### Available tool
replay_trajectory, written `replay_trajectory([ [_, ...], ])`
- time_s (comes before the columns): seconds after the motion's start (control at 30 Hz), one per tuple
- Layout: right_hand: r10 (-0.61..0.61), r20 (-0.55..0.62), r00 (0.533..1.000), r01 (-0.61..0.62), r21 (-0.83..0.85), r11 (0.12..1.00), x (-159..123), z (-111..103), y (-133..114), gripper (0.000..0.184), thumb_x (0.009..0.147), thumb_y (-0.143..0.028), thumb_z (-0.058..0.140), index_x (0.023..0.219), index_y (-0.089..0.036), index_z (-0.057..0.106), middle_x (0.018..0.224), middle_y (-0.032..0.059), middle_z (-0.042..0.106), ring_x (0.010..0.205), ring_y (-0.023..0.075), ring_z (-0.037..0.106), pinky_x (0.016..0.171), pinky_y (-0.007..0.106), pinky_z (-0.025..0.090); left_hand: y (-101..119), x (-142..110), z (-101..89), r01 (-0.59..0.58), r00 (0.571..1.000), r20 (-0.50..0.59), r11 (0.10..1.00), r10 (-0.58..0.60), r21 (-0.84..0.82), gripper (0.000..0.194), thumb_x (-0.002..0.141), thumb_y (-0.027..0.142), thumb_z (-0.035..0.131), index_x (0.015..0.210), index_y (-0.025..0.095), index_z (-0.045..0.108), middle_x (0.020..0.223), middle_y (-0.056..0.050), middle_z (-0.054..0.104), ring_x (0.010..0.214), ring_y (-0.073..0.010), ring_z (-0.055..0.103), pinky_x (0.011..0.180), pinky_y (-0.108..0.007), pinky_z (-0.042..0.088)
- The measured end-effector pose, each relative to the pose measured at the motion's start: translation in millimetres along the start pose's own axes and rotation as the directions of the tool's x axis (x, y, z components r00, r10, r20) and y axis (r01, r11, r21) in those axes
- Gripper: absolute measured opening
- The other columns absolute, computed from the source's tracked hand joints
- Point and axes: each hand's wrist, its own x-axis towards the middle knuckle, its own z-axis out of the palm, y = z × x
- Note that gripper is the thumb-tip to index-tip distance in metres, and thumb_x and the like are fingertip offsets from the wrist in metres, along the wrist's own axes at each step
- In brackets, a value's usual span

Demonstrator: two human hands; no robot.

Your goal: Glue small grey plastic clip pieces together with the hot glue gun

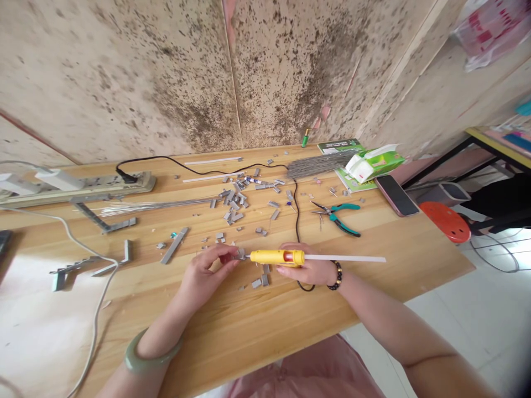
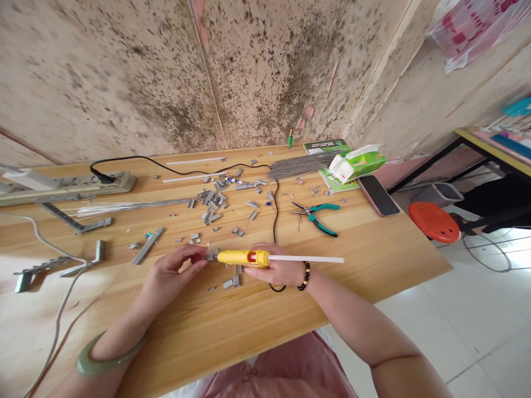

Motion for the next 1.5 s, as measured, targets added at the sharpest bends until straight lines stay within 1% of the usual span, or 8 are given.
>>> replay_trajectory([
  [0.17, 0.036, 0.009, 0.999, -0.036, -0.005, 0.999, 0.1, -1.9, -2.9, 0.021, 0.089, -0.033, 0.053, 0.073, -0.019, 0.054, 0.074, 0.0010, 0.055, 0.073, 0.0149, 0.053, 0.071, 0.026, 0.046, 2.2, -1.7, 0.3, 0.072, 0.997, 0.010, 0.996, -0.072, -0.051, 0.013, 0.080, 0.027, 0.065, 0.091, 0.020, 0.064, 0.080, -0.001, 0.067, 0.068, -0.0129, 0.061, 0.065, -0.025, 0.052],
  [0.27, 0.039, 0.012, 0.999, -0.039, 0.000, 0.999, -0.4, -1.8, -2.0, 0.021, 0.089, -0.032, 0.053, 0.072, -0.019, 0.053, 0.075, 0.0012, 0.055, 0.071, 0.0144, 0.053, 0.069, 0.025, 0.046, 0.6, -3.4, 0.1, 0.093, 0.996, 0.012, 0.995, -0.092, -0.049, 0.014, 0.079, 0.027, 0.066, 0.091, 0.020, 0.063, 0.079, -0.001, 0.067, 0.068, -0.0132, 0.061, 0.066, -0.025, 0.052],
  [0.47, 0.007, 0.015, 1.000, -0.007, 0.001, 1.000, -2.2, 0.9, 3.3, 0.018, 0.087, -0.030, 0.056, 0.073, -0.019, 0.053, 0.075, 0.0007, 0.055, 0.072, 0.0146, 0.054, 0.073, 0.026, 0.046, -4.6, -4.1, 0.4, 0.106, 0.994, 0.005, 0.994, -0.106, -0.024, 0.016, 0.079, 0.028, 0.065, 0.093, 0.020, 0.064, 0.081, -0.002, 0.068, 0.068, -0.0134, 0.061, 0.067, -0.026, 0.052],
  [0.7, 0.041, -0.003, 0.999, -0.041, 0.002, 0.999, 0.1, -2.2, -1.8, 0.021, 0.087, -0.032, 0.054, 0.071, -0.020, 0.052, 0.074, 0.0009, 0.055, 0.071, 0.0149, 0.052, 0.072, 0.026, 0.047, -4.1, -4.3, 0.3, 0.092, 0.996, 0.014, 0.996, -0.092, 0.022, 0.018, 0.080, 0.030, 0.065, 0.095, 0.020, 0.063, 0.080, -0.002, 0.068, 0.069, -0.0144, 0.062, 0.068, -0.028, 0.053],
  [0.87, 0.037, 0.008, 0.999, -0.037, 0.005, 0.999, 0.0, -2.5, -1.5, 0.020, 0.087, -0.032, 0.054, 0.072, -0.019, 0.053, 0.074, 0.0008, 0.055, 0.071, 0.0148, 0.053, 0.072, 0.027, 0.047, -0.2, -3.5, 0.0, 0.062, 0.998, -0.002, 0.995, -0.062, 0.074, 0.025, 0.080, 0.033, 0.064, 0.101, 0.019, 0.063, 0.079, -0.003, 0.070, 0.068, -0.0146, 0.063, 0.068, -0.029, 0.054],
  [1.1, 0.029, 0.016, 0.999, -0.029, -0.001, 1.000, -1.3, -0.7, 0.5, 0.016, 0.087, -0.031, 0.055, 0.075, -0.020, 0.054, 0.077, 0.0020, 0.057, 0.075, 0.0165, 0.055, 0.075, 0.029, 0.047, 1.3, -1.7, -0.4, 0.017, 1.000, -0.022, 0.990, -0.014, 0.140, 0.030, 0.082, 0.034, 0.062, 0.108, 0.020, 0.062, 0.080, -0.002, 0.071, 0.068, -0.0148, 0.064, 0.070, -0.030, 0.056],
  [1.27, 0.049, 0.028, 0.998, -0.050, 0.033, 0.998, -0.6, -2.2, -2.1, 0.016, 0.086, -0.029, 0.056, 0.074, -0.020, 0.054, 0.075, 0.0012, 0.056, 0.073, 0.0152, 0.053, 0.071, 0.027, 0.047, 1.1, -1.9, -1.6, -0.019, 1.000, -0.019, 0.985, 0.023, 0.172, 0.029, 0.083, 0.029, 0.062, 0.110, 0.020, 0.061, 0.082, -0.002, 0.071, 0.068, -0.0136, 0.064, 0.071, -0.028, 0.055],
  [1.5, 0.049, 0.023, 0.999, -0.050, 0.013, 0.999, 0.3, -2.8, -2.6, 0.017, 0.087, -0.030, 0.055, 0.074, -0.019, 0.054, 0.075, 0.0008, 0.055, 0.072, 0.0147, 0.053, 0.071, 0.026, 0.046, 0.5, -2.2, -1.9, -0.039, 0.999, 0.000, 0.983, 0.040, 0.181, 0.029, 0.084, 0.028, 0.061, 0.112, 0.020, 0.060, 0.083, -0.002, 0.070, 0.068, -0.0131, 0.064, 0.070, -0.027, 0.055],
])
